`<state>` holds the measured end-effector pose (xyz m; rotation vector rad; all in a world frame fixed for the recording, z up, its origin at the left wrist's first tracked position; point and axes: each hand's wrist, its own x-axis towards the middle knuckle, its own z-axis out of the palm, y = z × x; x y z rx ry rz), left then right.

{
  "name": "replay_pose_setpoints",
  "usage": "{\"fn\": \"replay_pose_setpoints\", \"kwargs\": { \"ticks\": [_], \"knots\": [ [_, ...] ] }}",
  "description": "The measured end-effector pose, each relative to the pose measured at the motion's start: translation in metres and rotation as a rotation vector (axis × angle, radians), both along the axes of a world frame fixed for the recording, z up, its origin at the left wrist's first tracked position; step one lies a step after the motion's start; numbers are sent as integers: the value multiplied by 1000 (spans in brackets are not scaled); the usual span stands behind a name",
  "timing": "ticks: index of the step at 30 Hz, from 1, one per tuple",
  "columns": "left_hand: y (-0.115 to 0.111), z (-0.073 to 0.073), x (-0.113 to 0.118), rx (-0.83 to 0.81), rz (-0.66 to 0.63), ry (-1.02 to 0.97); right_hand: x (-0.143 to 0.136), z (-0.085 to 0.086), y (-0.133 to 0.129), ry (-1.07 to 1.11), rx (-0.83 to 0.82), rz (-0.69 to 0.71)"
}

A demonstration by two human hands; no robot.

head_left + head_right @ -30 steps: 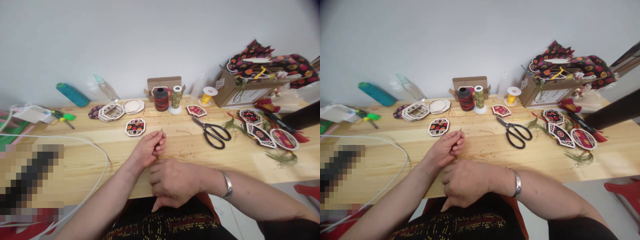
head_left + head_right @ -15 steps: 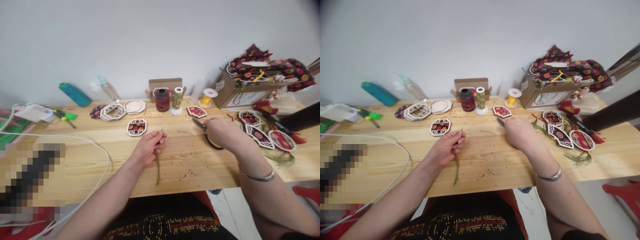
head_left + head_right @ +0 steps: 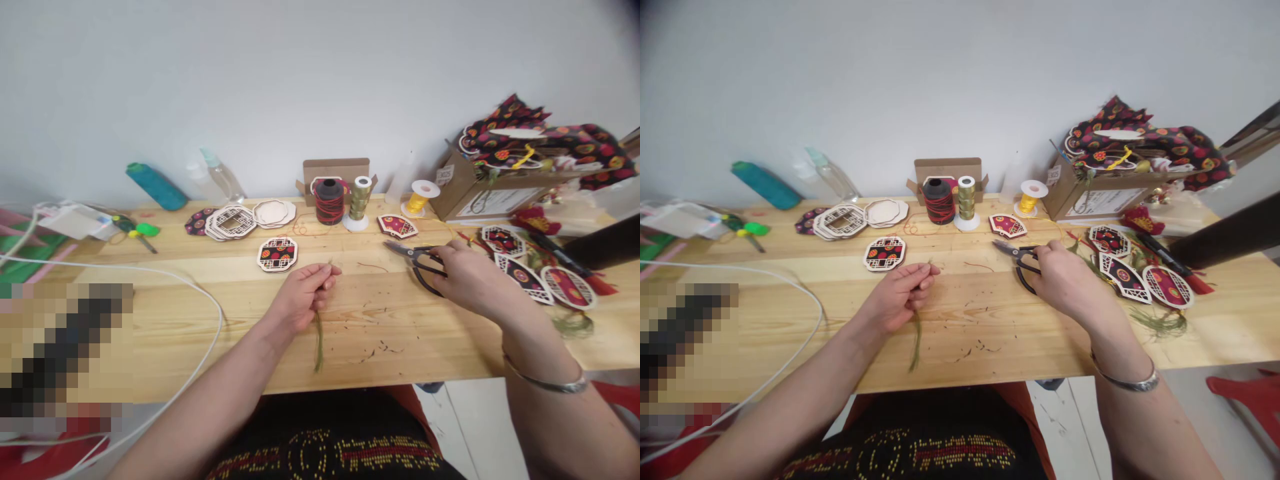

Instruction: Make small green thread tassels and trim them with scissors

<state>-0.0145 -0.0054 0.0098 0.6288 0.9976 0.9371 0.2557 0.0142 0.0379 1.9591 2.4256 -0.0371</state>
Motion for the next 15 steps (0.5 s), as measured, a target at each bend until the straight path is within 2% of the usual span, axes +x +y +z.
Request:
{"fn": "replay_pose_setpoints", "kwargs": {
  "ticks": [3, 5, 7, 10, 12, 15],
  "knots": [
    [1, 1, 0, -2, 13, 15, -14, 15, 3, 314, -7, 93],
    [1, 1, 0, -3, 29, 28, -28, 22, 7, 596, -129, 206],
    [1, 2, 0, -6, 46, 30, -41, 25, 11, 783, -241, 324],
    [1, 2, 1, -8, 59, 17, -51, 22, 14, 879, -444, 499],
    [1, 3, 1, -6, 74, 18, -50, 19, 12, 901, -581, 568],
    [1, 2, 2, 9, 101, 35, -46, 16, 5, 907, -664, 508]
  ]
}}
